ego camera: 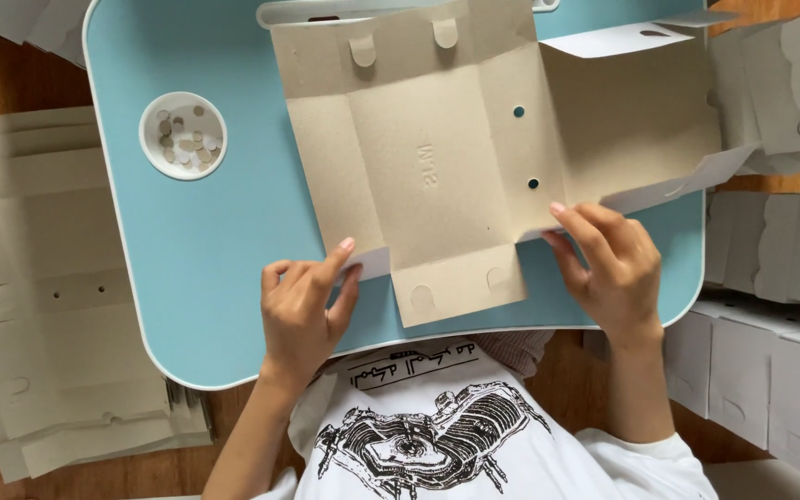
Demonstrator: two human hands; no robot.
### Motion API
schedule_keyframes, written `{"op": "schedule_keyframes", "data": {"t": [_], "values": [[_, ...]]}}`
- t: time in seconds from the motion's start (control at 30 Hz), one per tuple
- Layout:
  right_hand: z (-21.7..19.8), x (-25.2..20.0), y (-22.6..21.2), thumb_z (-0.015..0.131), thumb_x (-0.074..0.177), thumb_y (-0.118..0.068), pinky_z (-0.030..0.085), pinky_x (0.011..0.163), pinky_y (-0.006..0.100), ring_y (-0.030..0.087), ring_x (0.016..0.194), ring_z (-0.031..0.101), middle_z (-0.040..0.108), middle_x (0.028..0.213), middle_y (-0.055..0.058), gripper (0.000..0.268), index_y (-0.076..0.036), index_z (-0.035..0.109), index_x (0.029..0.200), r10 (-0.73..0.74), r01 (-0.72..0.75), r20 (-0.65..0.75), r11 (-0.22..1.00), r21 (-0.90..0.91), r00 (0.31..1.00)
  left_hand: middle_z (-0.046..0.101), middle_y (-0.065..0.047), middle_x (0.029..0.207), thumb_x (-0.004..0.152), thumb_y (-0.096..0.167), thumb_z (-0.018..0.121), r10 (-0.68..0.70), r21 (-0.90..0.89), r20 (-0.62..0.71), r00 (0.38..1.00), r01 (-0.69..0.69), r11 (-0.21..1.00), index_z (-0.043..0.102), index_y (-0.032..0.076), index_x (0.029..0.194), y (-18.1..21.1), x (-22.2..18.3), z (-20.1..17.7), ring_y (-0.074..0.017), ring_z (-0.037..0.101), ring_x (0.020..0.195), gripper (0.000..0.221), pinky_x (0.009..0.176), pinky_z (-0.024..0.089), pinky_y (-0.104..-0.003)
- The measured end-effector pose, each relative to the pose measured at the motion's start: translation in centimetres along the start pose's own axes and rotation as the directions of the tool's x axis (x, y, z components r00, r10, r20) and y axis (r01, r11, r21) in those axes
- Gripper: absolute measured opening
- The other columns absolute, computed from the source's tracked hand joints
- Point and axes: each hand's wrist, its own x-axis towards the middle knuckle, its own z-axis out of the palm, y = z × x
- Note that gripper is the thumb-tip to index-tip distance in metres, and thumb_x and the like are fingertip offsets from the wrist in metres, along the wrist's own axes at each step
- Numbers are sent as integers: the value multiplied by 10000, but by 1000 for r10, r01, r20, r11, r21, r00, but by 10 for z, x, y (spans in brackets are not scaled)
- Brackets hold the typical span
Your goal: The person folds a flat cardboard box into its three-dimensional shape. They press down on the creases, fold the side flaps inward, and secure the tabs into slots to form the box structure.
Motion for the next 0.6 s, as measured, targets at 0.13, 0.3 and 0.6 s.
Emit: {"op": "schedule_keyframes", "data": {"t": [0.13,0.3,0.6], "values": [[17,13,-4,808,957,-198,525,669,338,203,784,656,702,1136,71,300,-137,775,1248,-1,-2,-32,994,-105,999,642,44,766,918,192,775,-21,198,65,998,8,980,733,200,1296,0,4,0,-143,619,675,379,736,430,-319],[28,27,-17,625,1064,-450,445,902,403,314,1107,505,498,1402,152,443,-144,743,1362,-32,18,-37,944,-330,999,595,-77,1198,935,265,769,-119,271,90,989,91,958,735,173,1284,-1,4,6,-248,600,962,362,775,413,-382],[40,-11,-33,790,981,-292,498,842,363,234,1012,700,734,1086,22,167,-132,746,1002,197,-196,-2,974,-110,980,622,-12,990,942,34,647,270,117,309,912,-318,941,723,188,1074,9,21,23,-168,646,841,217,775,516,-309]]}}
